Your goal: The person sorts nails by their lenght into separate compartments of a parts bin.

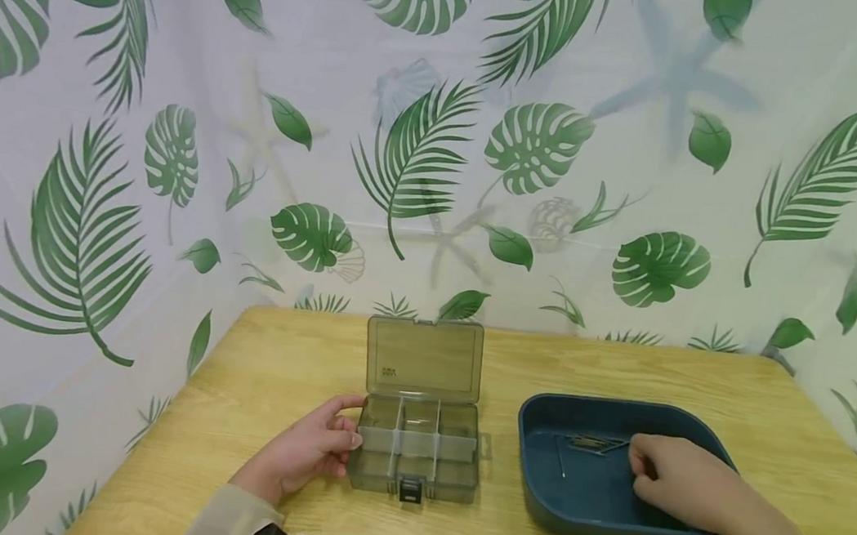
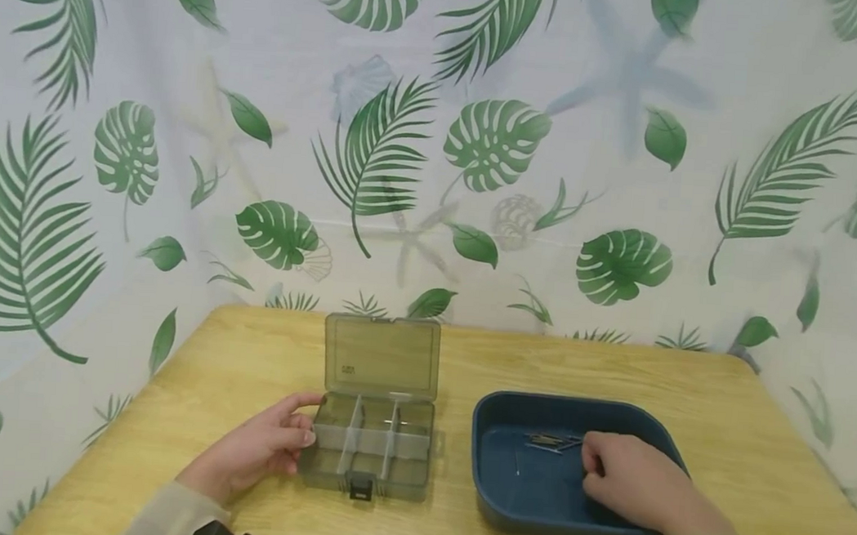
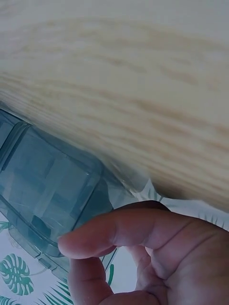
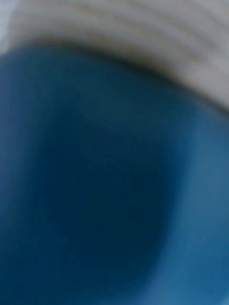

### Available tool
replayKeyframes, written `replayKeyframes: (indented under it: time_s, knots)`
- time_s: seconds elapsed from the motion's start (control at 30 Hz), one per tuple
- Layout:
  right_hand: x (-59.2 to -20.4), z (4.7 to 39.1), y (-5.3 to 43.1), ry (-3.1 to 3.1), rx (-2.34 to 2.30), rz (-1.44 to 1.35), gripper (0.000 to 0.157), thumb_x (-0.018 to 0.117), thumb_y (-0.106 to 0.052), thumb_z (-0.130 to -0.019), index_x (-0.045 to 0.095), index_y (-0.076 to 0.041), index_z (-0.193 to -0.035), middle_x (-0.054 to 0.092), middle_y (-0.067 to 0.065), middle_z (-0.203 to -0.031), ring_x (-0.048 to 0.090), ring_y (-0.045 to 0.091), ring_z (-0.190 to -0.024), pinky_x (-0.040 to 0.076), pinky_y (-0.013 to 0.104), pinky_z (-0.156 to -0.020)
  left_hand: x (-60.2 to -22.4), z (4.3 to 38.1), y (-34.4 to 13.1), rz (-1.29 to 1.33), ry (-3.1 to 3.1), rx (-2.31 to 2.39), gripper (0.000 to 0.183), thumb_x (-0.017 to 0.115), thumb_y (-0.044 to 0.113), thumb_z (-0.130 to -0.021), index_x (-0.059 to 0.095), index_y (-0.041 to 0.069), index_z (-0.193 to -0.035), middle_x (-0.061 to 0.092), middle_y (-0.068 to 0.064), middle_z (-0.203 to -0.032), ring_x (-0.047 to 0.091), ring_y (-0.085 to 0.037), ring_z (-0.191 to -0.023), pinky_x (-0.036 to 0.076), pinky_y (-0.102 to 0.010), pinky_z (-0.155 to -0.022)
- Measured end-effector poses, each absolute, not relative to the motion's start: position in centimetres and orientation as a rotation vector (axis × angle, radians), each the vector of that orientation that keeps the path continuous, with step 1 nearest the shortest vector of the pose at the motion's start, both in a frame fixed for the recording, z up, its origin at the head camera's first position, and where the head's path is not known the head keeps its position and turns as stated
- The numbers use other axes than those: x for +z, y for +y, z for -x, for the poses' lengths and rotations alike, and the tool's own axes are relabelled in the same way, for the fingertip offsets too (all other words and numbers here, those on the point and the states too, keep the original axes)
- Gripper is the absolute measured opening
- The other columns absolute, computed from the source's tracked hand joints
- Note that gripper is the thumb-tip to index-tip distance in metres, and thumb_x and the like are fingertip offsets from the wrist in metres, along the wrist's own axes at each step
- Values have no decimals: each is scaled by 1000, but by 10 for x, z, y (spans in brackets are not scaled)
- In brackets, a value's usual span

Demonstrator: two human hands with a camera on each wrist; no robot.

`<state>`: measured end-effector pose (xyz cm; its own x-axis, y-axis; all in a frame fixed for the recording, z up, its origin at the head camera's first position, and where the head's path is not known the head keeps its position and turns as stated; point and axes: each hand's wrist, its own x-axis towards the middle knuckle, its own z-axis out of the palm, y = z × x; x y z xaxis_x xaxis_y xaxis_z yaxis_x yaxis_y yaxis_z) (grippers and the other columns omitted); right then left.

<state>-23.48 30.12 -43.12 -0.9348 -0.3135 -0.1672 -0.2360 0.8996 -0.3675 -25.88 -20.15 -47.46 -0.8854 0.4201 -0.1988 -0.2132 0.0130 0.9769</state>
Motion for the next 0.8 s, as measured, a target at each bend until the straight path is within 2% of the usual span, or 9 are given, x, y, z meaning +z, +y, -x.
replayKeyframes:
  time_s: [0.33, 0.5, 0.67, 0.8]
  knots:
    - [-394, 216, 267, 2894, -828, 560, 16, 57, -5, -93, 49, -18, -88, 44, -5, -67, 36, 7, -56, 32, 29, -52, -467, 260, -202, -240, 1896, 1901, 70, 63, 6, -98, 25, 6, -156, 49, -4, -92, 49, -14, -69, 53, -27, -55]
    - [-382, 215, 240, 2884, -881, 614, 14, 55, -5, -96, 60, -19, -98, 51, -6, -71, 44, 8, -59, 38, 29, -55, -466, 261, -201, -255, 1888, 1901, 70, 63, 7, -99, 25, 7, -157, 48, -4, -92, 48, -14, -69, 53, -27, -55]
    - [-381, 221, 211, 2871, -851, 720, 27, 53, -7, -100, 68, -18, -120, 54, -10, -72, 44, 6, -57, 41, 29, -58, -470, 260, -199, -234, 1886, 1902, 69, 63, 6, -98, 25, 6, -157, 48, -4, -92, 48, -14, -69, 53, -26, -56]
    - [-384, 224, 188, 2899, -789, 817, 29, 54, -6, -100, 71, -20, -120, 62, -15, -89, 44, 4, -61, 42, 28, -61, -474, 258, -198, -221, 1879, 1903, 70, 63, 5, -98, 25, 5, -157, 48, -4, -92, 48, -14, -69, 52, -27, -57]
